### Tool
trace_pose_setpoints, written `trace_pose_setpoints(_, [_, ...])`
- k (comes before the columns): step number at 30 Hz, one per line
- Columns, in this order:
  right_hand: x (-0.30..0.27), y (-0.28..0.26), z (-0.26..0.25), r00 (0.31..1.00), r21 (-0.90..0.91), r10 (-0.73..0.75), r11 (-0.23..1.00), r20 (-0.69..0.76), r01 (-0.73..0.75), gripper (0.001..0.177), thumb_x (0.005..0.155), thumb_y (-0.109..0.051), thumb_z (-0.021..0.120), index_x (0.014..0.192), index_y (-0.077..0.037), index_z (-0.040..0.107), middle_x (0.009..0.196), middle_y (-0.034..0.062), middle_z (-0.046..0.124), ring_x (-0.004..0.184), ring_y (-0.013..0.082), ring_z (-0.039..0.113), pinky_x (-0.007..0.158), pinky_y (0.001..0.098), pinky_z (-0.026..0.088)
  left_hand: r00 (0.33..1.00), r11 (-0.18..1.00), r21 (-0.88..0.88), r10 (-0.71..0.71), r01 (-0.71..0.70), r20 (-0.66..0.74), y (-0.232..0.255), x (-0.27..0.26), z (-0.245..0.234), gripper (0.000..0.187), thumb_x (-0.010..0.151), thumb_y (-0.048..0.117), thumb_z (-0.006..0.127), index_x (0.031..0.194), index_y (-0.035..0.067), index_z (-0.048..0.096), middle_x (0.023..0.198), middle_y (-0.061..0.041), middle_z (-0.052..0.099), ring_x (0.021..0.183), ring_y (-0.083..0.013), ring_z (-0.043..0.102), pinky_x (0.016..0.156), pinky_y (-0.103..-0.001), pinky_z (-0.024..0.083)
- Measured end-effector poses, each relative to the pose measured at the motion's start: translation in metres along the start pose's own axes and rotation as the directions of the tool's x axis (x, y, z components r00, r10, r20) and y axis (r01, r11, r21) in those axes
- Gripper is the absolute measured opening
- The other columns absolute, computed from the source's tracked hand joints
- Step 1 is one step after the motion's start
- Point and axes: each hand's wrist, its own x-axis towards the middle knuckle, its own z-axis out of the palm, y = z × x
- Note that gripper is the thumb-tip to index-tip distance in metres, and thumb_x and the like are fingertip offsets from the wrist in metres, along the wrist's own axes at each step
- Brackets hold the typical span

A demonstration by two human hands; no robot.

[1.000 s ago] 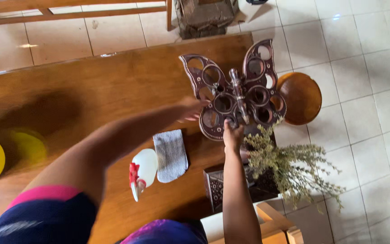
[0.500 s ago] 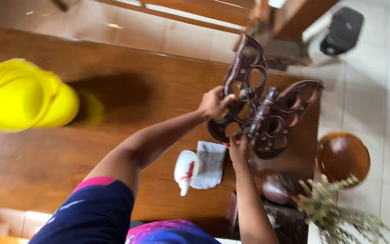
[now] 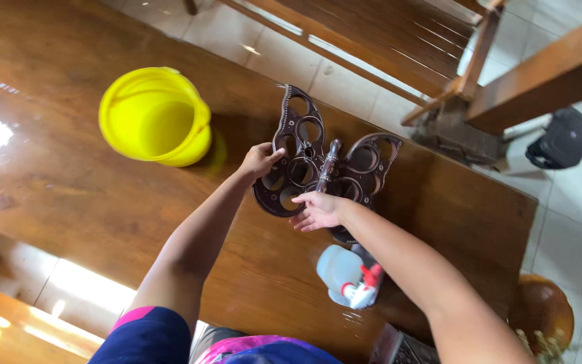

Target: The person cleans a wooden table by spraying a cleaning solution and wiping the surface with a cloth. They move decorative items aside to clean underneath, then return them to the table.

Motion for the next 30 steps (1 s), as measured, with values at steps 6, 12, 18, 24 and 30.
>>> trace_pose_setpoints(6, [0.080,-0.012,0.049,0.997,0.031,0.026,0.999,-0.079,-0.023,0.056,0.094,-0.052,0.063,0.122,-0.003,0.061,0.108,0.0141,0.071,0.096,0.0247,0.071,0.085,0.0353,0.056,0.987,0.875,0.479,0.129,-0.065,-0.101,-0.054,0.016,-0.055,0.049,0.088,0.049,0.073,0.110,0.005,0.076,0.097,-0.019,0.076,0.094,-0.0336,0.073,0.085,-0.042,0.056])
trace_pose_setpoints(12, [0.036,-0.029,0.083,0.943,-0.446,-0.036,0.887,-0.330,-0.122,0.067,0.094,-0.053,0.058,0.139,-0.004,0.051,0.120,0.0184,0.071,0.100,0.0282,0.075,0.084,0.0367,0.060,0.931,1.000,0.012,0.022,-0.018,-0.365,-0.108,-0.031,-0.101,0.079,0.091,0.052,0.083,0.141,0.000,0.050,0.132,-0.023,0.063,0.115,-0.0314,0.065,0.096,-0.043,0.052])
trace_pose_setpoints(18, [-0.026,0.006,0.051,0.377,-0.750,-0.682,0.659,-0.627,-0.056,0.058,0.084,-0.046,0.075,0.122,-0.002,0.074,0.111,0.0219,0.079,0.102,0.0349,0.074,0.091,0.0408,0.056,0.806,0.664,-0.746,-0.471,0.056,-0.358,-0.064,-0.081,-0.181,0.075,0.088,0.049,0.073,0.136,0.008,0.032,0.128,-0.017,0.056,0.086,-0.0288,0.067,0.067,-0.040,0.058])
trace_pose_setpoints(24, [-0.007,0.023,-0.003,0.149,-0.477,-0.458,0.866,-0.877,-0.148,0.112,0.080,-0.050,0.083,0.156,0.006,0.023,0.154,0.0401,0.030,0.146,0.0487,0.030,0.115,0.0514,0.033,0.633,0.682,-0.731,-0.565,-0.002,-0.530,-0.075,-0.036,-0.208,0.048,0.089,0.009,0.065,0.127,0.005,0.036,0.132,-0.019,0.051,0.097,-0.0327,0.069,0.064,-0.045,0.063])
trace_pose_setpoints(30, [0.001,0.023,0.014,0.074,-0.389,-0.383,0.911,-0.921,-0.136,0.112,0.081,-0.048,0.080,0.160,0.002,0.018,0.156,0.0390,0.030,0.145,0.0492,0.035,0.118,0.0512,0.034,0.727,0.715,-0.683,-0.389,-0.148,-0.565,-0.104,-0.062,-0.263,0.038,0.089,0.003,0.050,0.125,0.008,0.037,0.124,-0.014,0.052,0.100,-0.0322,0.066,0.066,-0.053,0.062])
